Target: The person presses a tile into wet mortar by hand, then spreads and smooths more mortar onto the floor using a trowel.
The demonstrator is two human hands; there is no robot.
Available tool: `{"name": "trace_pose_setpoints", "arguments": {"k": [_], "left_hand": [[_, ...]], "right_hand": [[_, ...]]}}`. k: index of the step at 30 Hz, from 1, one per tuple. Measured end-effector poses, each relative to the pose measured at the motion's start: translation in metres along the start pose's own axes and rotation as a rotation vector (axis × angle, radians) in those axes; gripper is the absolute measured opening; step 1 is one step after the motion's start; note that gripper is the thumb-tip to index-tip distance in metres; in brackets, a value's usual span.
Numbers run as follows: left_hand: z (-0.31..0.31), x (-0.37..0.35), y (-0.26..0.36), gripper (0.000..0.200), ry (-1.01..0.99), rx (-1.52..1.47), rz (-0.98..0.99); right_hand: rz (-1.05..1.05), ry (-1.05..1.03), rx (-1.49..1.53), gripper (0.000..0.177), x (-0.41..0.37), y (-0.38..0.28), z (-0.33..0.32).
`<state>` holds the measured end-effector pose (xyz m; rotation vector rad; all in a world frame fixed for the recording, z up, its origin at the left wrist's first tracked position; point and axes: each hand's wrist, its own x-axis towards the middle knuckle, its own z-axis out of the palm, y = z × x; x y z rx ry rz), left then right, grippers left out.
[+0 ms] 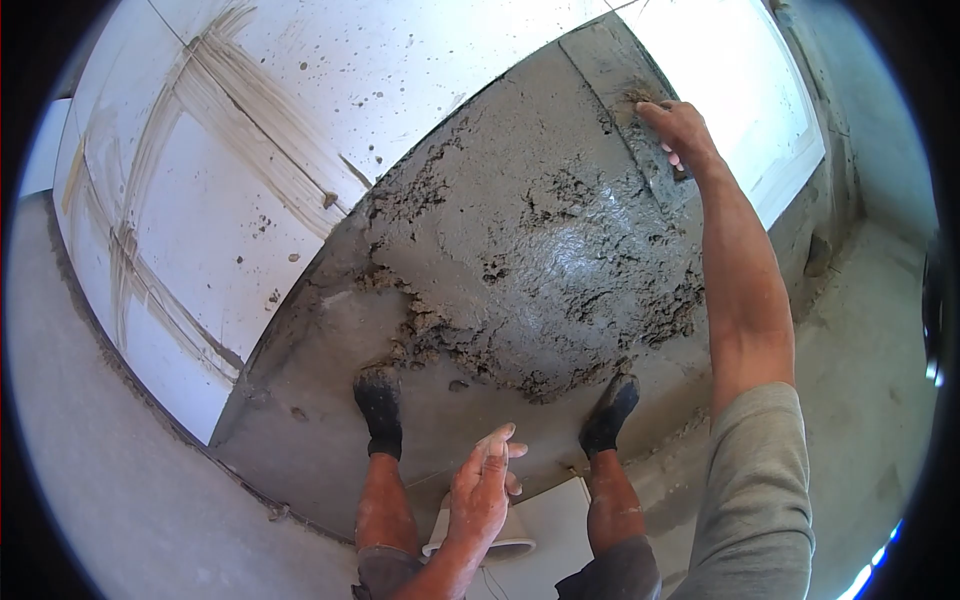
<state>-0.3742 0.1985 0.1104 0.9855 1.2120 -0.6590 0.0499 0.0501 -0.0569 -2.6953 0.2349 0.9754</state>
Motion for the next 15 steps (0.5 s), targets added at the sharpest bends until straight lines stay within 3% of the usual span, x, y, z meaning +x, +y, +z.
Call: {"name": "trace_pose_setpoints", "arguments": {"k": [3, 15], "left_hand": [[0.000, -0.004, -0.002, 0.054, -0.005, -0.013, -0.012], [-0.011, -0.006, 0.004, 0.056, -0.002, 0.039, 0.033]], "right_hand": [[-0.068, -0.015, 0.126, 0.048, -0.004, 0.005, 0.012], [-0.184, -0.226, 0.063, 0.055, -0.083, -0.030, 0.084]]}}
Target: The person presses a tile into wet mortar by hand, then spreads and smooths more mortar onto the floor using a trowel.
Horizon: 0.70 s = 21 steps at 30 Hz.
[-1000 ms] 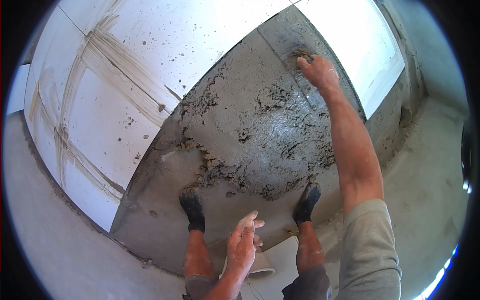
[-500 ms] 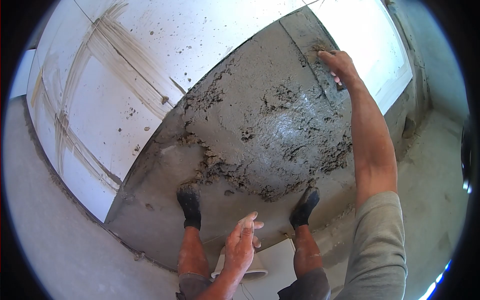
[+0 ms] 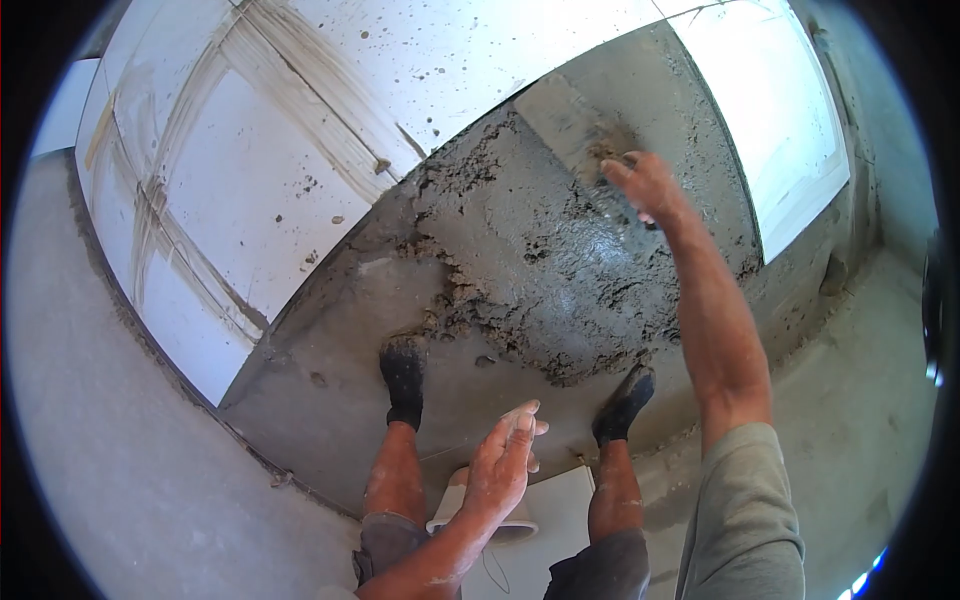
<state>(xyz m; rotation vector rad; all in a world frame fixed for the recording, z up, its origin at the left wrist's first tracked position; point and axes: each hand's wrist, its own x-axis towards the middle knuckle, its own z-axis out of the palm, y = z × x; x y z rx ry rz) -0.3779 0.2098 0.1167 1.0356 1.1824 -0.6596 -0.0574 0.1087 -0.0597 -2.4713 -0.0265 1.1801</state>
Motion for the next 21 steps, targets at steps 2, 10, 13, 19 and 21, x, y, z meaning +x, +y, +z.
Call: {"name": "trace_pose_setpoints", "arguments": {"k": [2, 10, 13, 19, 21], "left_hand": [[-0.002, -0.001, -0.002, 0.055, -0.003, -0.007, -0.002], [-0.016, -0.011, -0.009, 0.052, -0.014, -0.065, -0.001], [-0.020, -0.016, -0.009, 0.052, -0.028, -0.080, 0.009], [-0.028, -0.021, -0.018, 0.052, -0.046, -0.112, 0.031], [-0.031, -0.023, -0.016, 0.053, -0.042, -0.101, 0.034]], "right_hand": [[-0.008, -0.004, 0.028, 0.057, -0.010, -0.007, 0.022], [-0.027, -0.042, -0.002, 0.057, -0.041, -0.031, 0.090], [-0.054, -0.025, -0.053, 0.057, -0.047, -0.033, 0.110], [-0.104, 0.041, -0.151, 0.056, -0.061, -0.042, 0.137], [-0.121, 0.051, -0.181, 0.055, -0.069, -0.046, 0.145]]}}
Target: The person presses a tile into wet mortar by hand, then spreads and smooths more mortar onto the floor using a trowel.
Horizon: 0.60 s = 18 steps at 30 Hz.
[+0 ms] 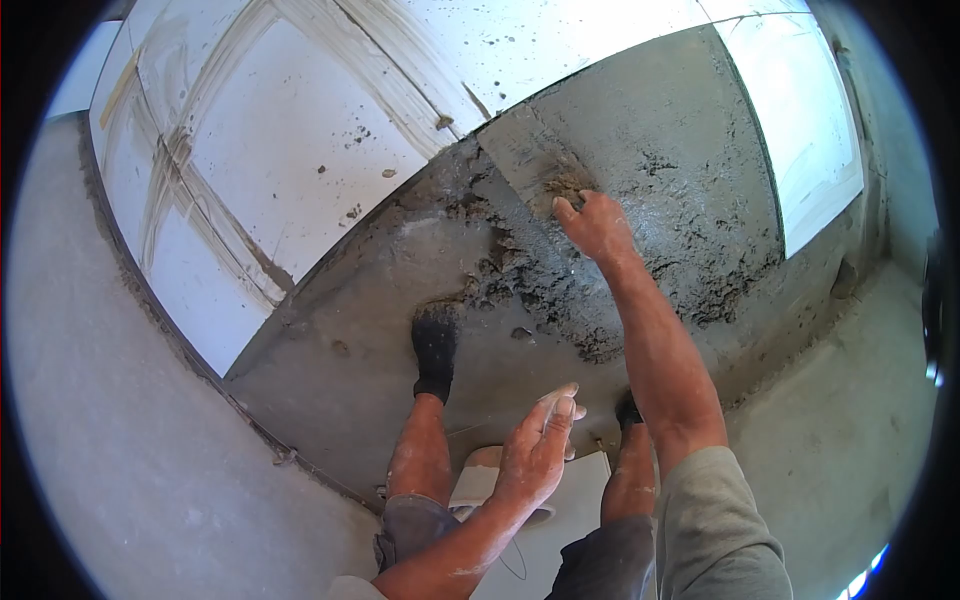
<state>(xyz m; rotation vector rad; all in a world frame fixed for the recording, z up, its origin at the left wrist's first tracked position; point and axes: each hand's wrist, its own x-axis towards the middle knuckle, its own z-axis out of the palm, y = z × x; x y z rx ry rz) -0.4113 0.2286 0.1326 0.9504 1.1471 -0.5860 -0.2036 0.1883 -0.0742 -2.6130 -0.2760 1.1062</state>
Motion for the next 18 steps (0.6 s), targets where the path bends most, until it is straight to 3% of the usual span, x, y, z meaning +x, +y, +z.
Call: {"name": "trace_pose_setpoints", "arguments": {"k": [11, 14, 18], "left_hand": [[-0.009, -0.009, -0.001, 0.052, 0.026, -0.055, 0.005], [-0.015, -0.009, -0.006, 0.051, 0.026, -0.118, 0.048], [-0.027, -0.005, 0.000, 0.050, 0.179, -0.257, 0.106]], "right_hand": [[-0.007, -0.141, 0.060, 0.051, -0.088, -0.053, 0.034], [-0.018, -0.158, 0.088, 0.051, -0.084, -0.082, 0.052], [-0.090, -0.158, 0.213, 0.055, -0.044, -0.118, 0.072]]}}
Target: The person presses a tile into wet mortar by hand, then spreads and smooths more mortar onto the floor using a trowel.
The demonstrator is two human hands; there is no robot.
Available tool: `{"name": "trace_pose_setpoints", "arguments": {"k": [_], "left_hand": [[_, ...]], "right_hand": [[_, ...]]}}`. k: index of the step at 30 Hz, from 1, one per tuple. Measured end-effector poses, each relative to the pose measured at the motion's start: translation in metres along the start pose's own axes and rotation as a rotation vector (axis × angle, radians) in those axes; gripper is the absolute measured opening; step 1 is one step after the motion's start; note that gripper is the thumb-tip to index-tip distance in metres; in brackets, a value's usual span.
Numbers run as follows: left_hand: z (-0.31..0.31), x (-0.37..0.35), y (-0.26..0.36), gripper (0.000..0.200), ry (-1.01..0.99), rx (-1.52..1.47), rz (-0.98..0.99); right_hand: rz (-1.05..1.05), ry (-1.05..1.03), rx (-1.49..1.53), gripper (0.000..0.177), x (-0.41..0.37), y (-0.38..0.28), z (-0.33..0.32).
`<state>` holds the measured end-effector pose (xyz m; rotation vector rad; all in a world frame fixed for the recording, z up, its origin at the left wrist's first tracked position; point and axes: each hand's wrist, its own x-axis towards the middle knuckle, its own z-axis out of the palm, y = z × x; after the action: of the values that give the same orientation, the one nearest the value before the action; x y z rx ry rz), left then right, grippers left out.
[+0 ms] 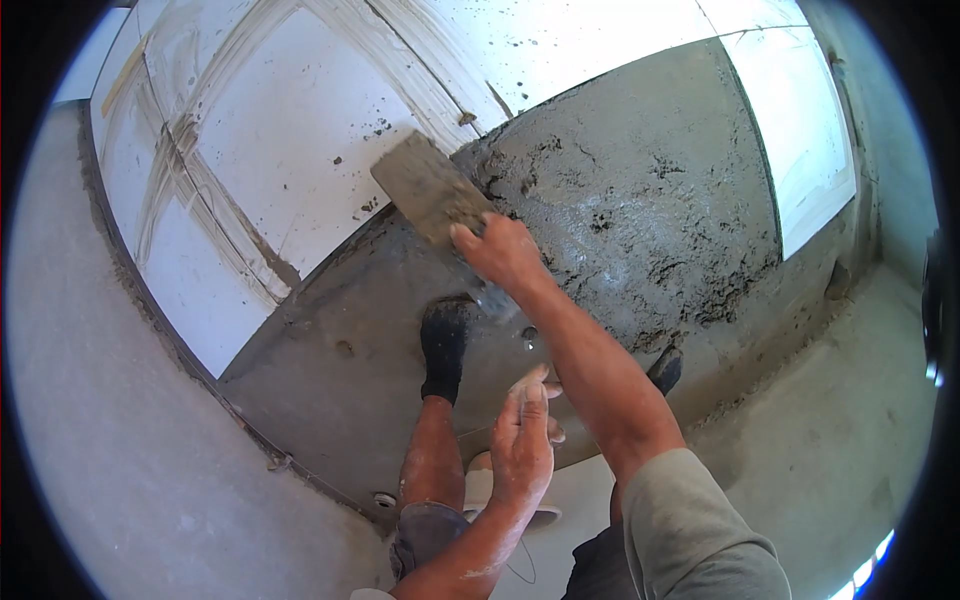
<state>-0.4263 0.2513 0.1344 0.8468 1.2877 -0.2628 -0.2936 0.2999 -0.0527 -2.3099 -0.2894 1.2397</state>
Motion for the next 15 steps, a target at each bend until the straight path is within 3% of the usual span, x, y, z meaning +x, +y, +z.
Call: {"name": "trace_pose_setpoints", "arguments": {"k": [3, 5, 9, 11, 12, 14, 15], "left_hand": [[-0.002, -0.001, 0.005, 0.049, 0.026, -0.027, 0.005], [-0.001, -0.003, 0.007, 0.049, 0.028, -0.053, -0.006], [-0.003, -0.002, 0.014, 0.050, 0.076, -0.052, 0.011], [-0.003, -0.002, 0.013, 0.050, 0.090, -0.030, 0.013], [-0.003, -0.001, 0.012, 0.053, 0.097, -0.008, 0.016], [-0.001, 0.000, 0.010, 0.058, 0.103, 0.026, 0.022], [0.001, -0.001, 0.008, 0.058, 0.101, 0.030, 0.018]], "right_hand": [[-0.008, 0.094, 0.048, 0.056, 0.019, -0.005, -0.005], [0.210, 0.043, 0.471, 0.065, 0.015, -0.004, -0.022], [0.367, 0.169, 0.700, 0.066, -0.017, 0.030, -0.034], [0.146, 0.199, 0.197, 0.058, -0.031, 0.067, -0.025], [0.149, 0.201, 0.193, 0.058, -0.043, 0.075, -0.027], [0.083, 0.133, -0.228, 0.047, -0.061, 0.085, -0.029], [0.089, 0.133, -0.226, 0.047, -0.062, 0.093, -0.029]]}}
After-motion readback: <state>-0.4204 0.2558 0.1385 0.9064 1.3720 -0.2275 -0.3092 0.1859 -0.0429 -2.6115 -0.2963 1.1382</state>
